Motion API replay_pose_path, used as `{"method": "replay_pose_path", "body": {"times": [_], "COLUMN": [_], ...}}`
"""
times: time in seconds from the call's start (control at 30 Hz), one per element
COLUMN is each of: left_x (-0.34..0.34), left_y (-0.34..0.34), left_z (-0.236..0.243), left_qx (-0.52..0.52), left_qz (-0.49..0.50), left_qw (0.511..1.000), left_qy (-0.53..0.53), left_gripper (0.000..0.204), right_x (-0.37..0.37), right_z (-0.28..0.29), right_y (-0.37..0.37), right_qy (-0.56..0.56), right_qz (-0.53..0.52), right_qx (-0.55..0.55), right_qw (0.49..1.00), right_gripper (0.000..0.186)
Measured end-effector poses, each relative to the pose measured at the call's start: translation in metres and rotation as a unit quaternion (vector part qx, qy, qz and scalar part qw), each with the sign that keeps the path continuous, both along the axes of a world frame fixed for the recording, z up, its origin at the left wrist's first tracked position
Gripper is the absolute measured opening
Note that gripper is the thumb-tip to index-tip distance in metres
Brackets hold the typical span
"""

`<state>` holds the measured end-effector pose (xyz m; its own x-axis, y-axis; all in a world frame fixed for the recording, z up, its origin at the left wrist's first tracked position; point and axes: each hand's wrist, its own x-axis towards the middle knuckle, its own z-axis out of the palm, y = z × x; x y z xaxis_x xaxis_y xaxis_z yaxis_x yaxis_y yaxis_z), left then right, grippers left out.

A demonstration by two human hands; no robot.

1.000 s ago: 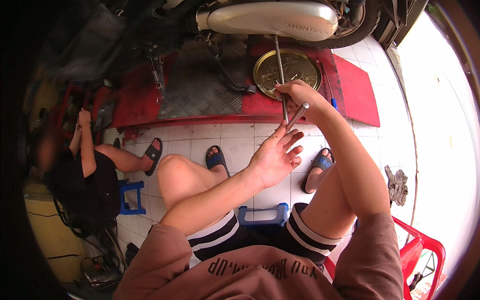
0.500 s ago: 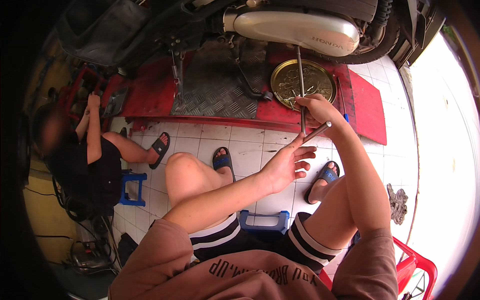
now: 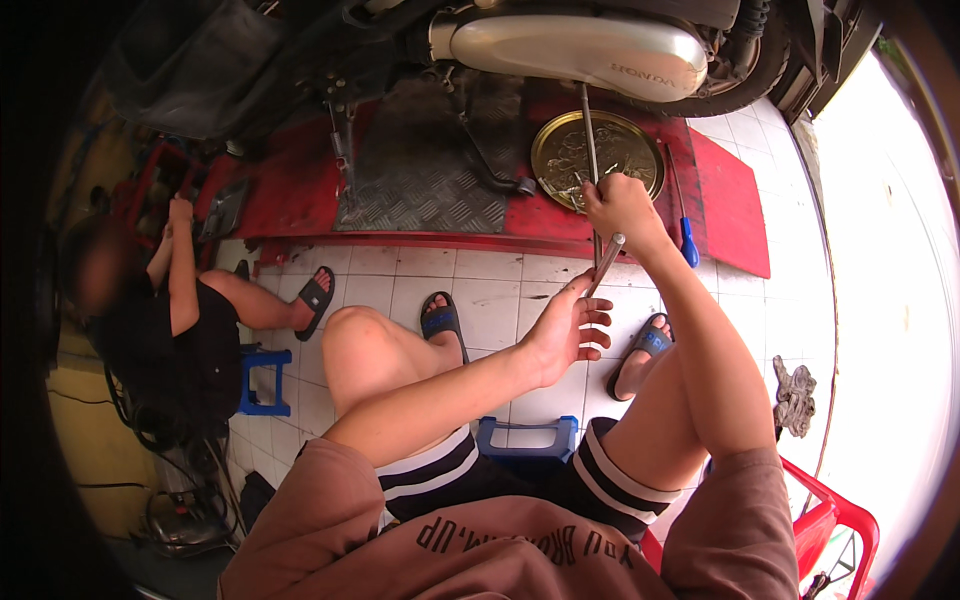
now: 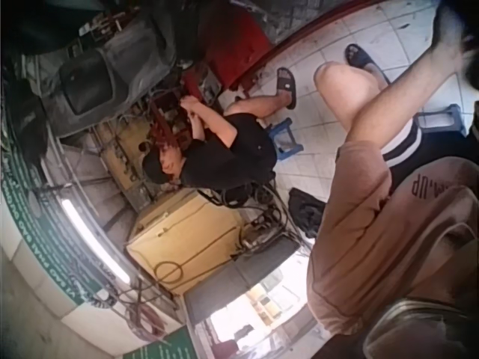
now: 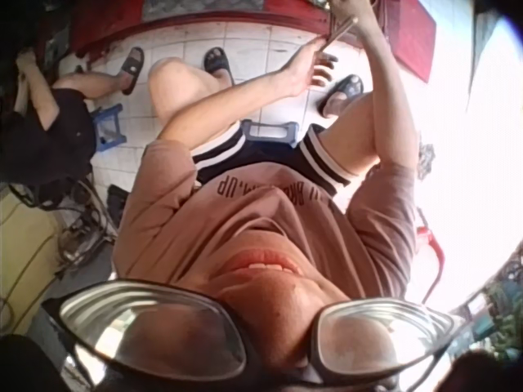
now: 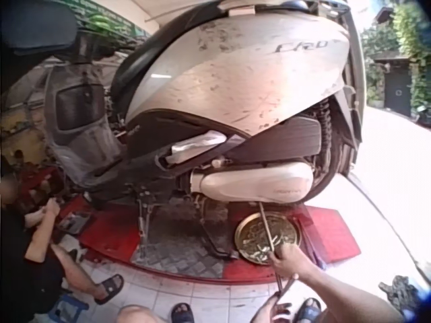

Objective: The person uses a T-handle wrench to loosen and tighten bolts on the engine casing of a white Honda scooter. They repeatedly remove and reinsert the wrench, adjusting the fasteners while seated on a low stool in a workshop setting.

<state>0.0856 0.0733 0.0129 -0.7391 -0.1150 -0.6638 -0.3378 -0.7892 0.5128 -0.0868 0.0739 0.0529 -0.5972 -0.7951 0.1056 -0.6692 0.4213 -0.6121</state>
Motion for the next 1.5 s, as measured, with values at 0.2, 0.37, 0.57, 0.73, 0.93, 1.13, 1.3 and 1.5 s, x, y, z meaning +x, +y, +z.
{"method": "replay_pose_path", "body": {"times": [0.2, 0.37, 0.57, 0.73, 0.93, 1.13, 1.3, 1.5], "left_x": [-0.001, -0.007, -0.006, -0.016, -0.01, -0.018, -0.07, -0.113], "left_y": [-0.001, -0.015, -0.031, -0.012, -0.024, -0.027, -0.103, -0.189], "left_z": [-0.007, -0.002, 0.003, -0.012, 0.031, 0.034, 0.056, -0.049], "left_qx": [-0.236, -0.46, -0.462, -0.218, -0.601, -0.688, -0.653, -0.814], "left_qz": [0.051, -0.024, -0.097, 0.043, -0.095, -0.31, -0.621, -0.294], "left_qw": [0.969, 0.871, 0.864, 0.942, 0.773, 0.638, 0.426, 0.5], "left_qy": [-0.048, 0.172, 0.178, 0.251, 0.179, 0.151, -0.077, -0.036], "left_gripper": [0.057, 0.052, 0.062, 0.062, 0.054, 0.044, 0.052, 0.023], "right_x": [-0.002, -0.003, -0.004, 0.002, -0.018, -0.024, -0.038, -0.057], "right_z": [0.001, 0.001, 0.008, 0.012, 0.001, -0.004, -0.001, -0.004], "right_y": [0.0, 0.001, 0.002, -0.001, 0.001, 0.015, 0.023, 0.033], "right_qy": [-0.043, -0.101, -0.115, -0.129, -0.184, -0.278, -0.116, 0.0], "right_qz": [0.012, 0.001, 0.01, 0.018, 0.025, 0.039, 0.01, 0.011], "right_qx": [-0.001, -0.031, -0.021, 0.031, 0.007, 0.065, 0.162, 0.18], "right_qw": [0.999, 0.994, 0.993, 0.991, 0.983, 0.958, 0.98, 0.984], "right_gripper": [0.043, 0.044, 0.045, 0.044, 0.044, 0.046, 0.041, 0.031]}}
